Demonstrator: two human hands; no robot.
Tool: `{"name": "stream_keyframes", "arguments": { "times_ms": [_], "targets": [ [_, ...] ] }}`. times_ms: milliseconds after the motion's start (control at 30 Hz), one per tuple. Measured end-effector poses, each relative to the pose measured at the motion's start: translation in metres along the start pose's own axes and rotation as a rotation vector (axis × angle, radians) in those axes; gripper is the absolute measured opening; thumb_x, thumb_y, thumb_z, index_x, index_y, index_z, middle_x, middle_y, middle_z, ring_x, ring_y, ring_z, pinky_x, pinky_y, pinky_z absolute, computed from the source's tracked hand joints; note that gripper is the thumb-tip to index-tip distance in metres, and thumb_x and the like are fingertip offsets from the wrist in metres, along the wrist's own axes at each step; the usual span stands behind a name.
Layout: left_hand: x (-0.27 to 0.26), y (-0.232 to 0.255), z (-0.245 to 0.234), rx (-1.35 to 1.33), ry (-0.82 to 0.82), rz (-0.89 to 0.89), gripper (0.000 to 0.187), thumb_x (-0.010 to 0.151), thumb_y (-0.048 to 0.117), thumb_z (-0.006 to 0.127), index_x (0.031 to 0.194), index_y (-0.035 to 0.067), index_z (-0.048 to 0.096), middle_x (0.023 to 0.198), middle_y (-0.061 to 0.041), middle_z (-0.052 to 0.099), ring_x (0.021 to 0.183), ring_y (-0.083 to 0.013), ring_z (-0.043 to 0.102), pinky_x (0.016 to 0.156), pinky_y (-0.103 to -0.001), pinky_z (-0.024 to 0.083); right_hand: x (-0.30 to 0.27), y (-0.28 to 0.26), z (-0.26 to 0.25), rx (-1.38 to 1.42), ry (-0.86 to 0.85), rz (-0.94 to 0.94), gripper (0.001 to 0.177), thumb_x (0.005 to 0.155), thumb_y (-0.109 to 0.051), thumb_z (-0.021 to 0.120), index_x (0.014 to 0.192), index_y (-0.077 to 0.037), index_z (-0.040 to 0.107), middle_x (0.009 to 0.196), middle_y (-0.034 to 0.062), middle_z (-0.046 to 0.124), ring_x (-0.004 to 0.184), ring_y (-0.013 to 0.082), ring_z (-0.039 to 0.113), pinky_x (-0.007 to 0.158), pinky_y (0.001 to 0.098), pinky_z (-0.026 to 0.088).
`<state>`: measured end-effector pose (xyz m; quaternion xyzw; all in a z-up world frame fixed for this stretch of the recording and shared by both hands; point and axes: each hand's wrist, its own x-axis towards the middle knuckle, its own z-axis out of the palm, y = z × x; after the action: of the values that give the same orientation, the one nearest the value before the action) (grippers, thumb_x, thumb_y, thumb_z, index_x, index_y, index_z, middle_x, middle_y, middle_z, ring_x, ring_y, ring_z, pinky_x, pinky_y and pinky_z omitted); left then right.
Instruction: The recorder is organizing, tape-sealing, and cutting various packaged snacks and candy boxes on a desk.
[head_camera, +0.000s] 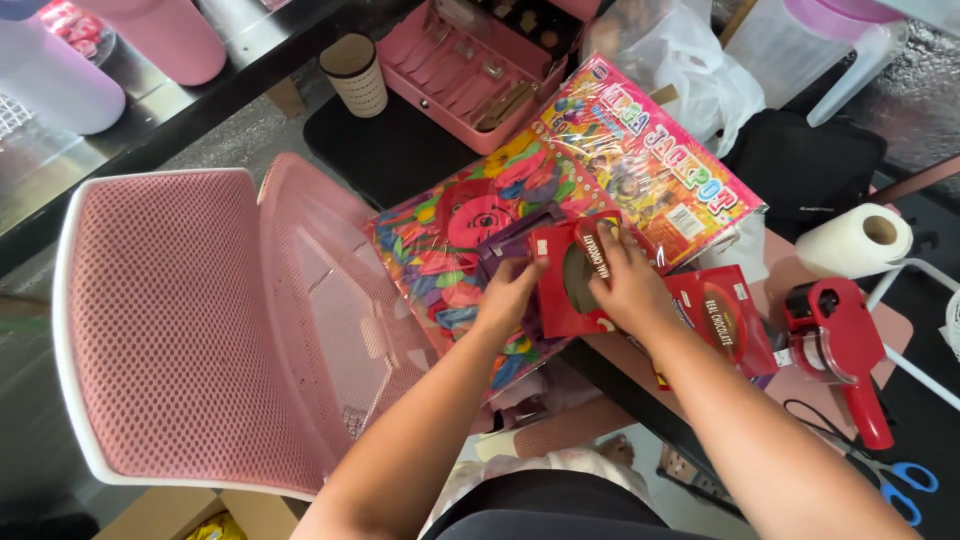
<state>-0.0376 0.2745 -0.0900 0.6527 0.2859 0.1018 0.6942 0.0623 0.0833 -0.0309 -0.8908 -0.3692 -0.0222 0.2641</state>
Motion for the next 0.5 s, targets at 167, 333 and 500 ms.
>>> {"name": "stream_keyframes", "arguments": {
  "times_ms": [167, 333, 500],
  "targets": [
    [-0.009, 0.027, 0.012, 0.146, -0.035, 0.013, 0.084, 0.085, 0.041, 0.077, 0.145, -0.003, 0.038, 0.125, -0.02, 0.067, 0.114, -0.0264, 0.067, 0.096, -0.037, 0.052, 0.001, -0.017, -0.055, 0.392, 0.054, 0.132, 0.052, 0.096, -0.014, 0.065, 0.146, -0.014, 0.051, 0.139, 0.017, 0.063, 0.125, 0.0298, 0.066, 0.1, 0.0366, 0.052],
    [-0.007, 0.039, 0.005, 0.428, -0.021, 0.193, 0.086, 0.096, 0.05, 0.061, 0.158, -0.001, 0.031, 0.126, -0.029, 0.066, 0.117, -0.0355, 0.064, 0.097, -0.04, 0.05, 0.01, -0.012, -0.072, 0.416, 0.026, 0.128, 0.034, 0.099, -0.013, 0.064, 0.133, -0.01, 0.058, 0.133, 0.0142, 0.068, 0.124, 0.0255, 0.07, 0.102, 0.0343, 0.054],
    [0.009, 0.035, 0.004, 0.043, 0.087, -0.014, 0.053, 0.104, 0.042, 0.053, 0.136, 0.002, 0.066, 0.101, -0.018, 0.073, 0.073, -0.0187, 0.066, 0.067, -0.036, 0.054, 0.033, -0.058, -0.082, 0.43, -0.014, 0.072, 0.066, 0.09, -0.028, 0.074, 0.148, -0.017, 0.043, 0.164, 0.015, 0.032, 0.153, 0.0308, 0.031, 0.123, 0.0467, 0.027]
  ]
}}
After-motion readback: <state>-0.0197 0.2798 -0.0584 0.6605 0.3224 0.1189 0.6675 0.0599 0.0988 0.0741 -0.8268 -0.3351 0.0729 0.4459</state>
